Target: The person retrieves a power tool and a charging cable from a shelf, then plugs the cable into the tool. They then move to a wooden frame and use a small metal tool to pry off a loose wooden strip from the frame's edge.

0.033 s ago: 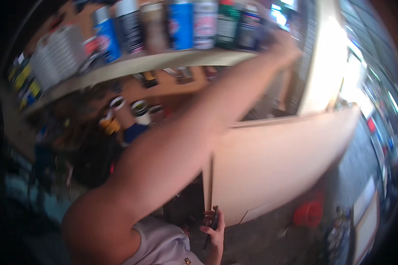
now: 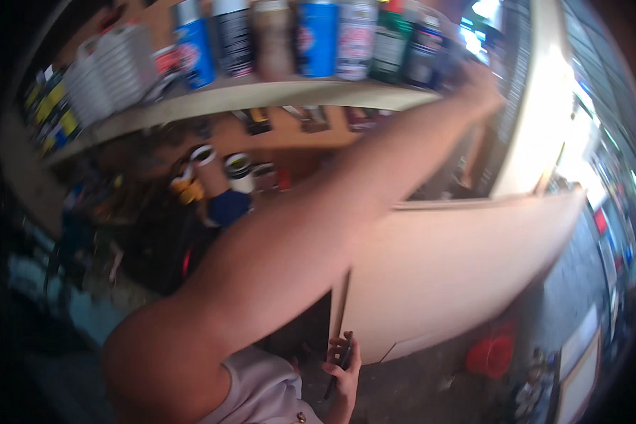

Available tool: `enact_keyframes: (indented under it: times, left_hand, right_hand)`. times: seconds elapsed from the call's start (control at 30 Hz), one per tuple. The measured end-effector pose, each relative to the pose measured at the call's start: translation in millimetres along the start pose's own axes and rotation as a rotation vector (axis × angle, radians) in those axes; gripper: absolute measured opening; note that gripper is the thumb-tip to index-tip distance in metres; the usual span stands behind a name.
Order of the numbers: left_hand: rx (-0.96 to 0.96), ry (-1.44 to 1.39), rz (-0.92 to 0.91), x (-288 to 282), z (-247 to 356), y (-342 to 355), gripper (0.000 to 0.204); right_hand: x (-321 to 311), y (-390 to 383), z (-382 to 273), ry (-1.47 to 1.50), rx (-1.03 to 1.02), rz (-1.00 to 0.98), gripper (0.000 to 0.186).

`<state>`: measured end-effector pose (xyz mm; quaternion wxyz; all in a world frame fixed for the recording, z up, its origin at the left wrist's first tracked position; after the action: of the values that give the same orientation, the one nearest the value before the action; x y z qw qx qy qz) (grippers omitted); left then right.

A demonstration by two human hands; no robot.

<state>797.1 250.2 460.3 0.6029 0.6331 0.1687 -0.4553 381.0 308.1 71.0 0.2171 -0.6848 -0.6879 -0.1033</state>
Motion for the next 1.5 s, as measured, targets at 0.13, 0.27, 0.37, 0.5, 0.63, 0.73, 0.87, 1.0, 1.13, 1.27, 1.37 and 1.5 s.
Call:
enact_keyframes:
  times: [0.13, 0.27, 0.37, 0.5, 0.63, 0.73, 0.87, 1.0, 1.13, 1.27, 1.37, 1.5]
  left_hand:
    - [0.283, -0.177, 0.201, -11, -11, -42, 0.075]
    - [0.556, -0.26, 0.515, -136, -85, -145, 0.058]
    - [0.566, -0.117, 1.029, -207, -210, -184, 0.049]
    - [-0.121, 0.393, 1.149, -294, -403, -221, 0.083]
    - [-0.742, 0.553, 0.82, -333, -509, -243, 0.11]
    - [-0.823, 0.715, 0.659, -323, -524, -243, 0.111]
    - [-0.689, 0.831, 0.796, -314, -556, -246, 0.104]
    - [-0.456, 0.675, 0.827, -318, -596, -246, 0.123]
    - [-0.1, 0.45, 0.805, -290, -526, -237, 0.117]
    - [-0.01, -0.314, 0.399, -239, -500, -192, 0.107]
    - [-0.236, -0.287, 0.126, -212, -504, -165, 0.103]
    - [-0.31, -0.251, 0.173, -211, -501, -166, 0.088]
  right_hand:
    - [20, 4, 4, -0.031, 0.084, -0.04, 0.09]
    - [40, 17, 0, 0.069, 0.099, -0.14, 0.09]
    - [54, 30, 5, 0.007, 0.128, -0.193, 0.09]
    - [83, 42, 7, -0.053, 0.163, -0.332, 0.09]
    - [124, 47, 8, -0.124, 0.17, -0.437, 0.09]
    - [150, 47, 20, -0.108, 0.176, -0.433, 0.091]
    - [178, 43, 45, -0.087, 0.139, -0.45, 0.092]
    - [205, 33, 52, 0.039, 0.191, -0.509, 0.088]
    - [212, 38, 50, 0.004, 0.225, -0.511, 0.084]
    - [209, 52, 43, -0.126, 0.127, -0.555, 0.089]
    - [212, 56, 31, -0.125, 0.064, -0.531, 0.088]
    - [208, 49, 20, -0.073, 0.16, -0.456, 0.089]
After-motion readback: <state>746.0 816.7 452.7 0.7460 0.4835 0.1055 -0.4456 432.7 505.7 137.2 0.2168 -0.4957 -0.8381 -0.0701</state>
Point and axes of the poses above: each hand's wrist, its own y-axis towards the middle knuckle, its own x-axis out of the palm, z = x × y, the point moved 5 cm from there along y, towards the middle knuckle, and after that the axes turned 1 degree about -z, right-handed, at the moved point
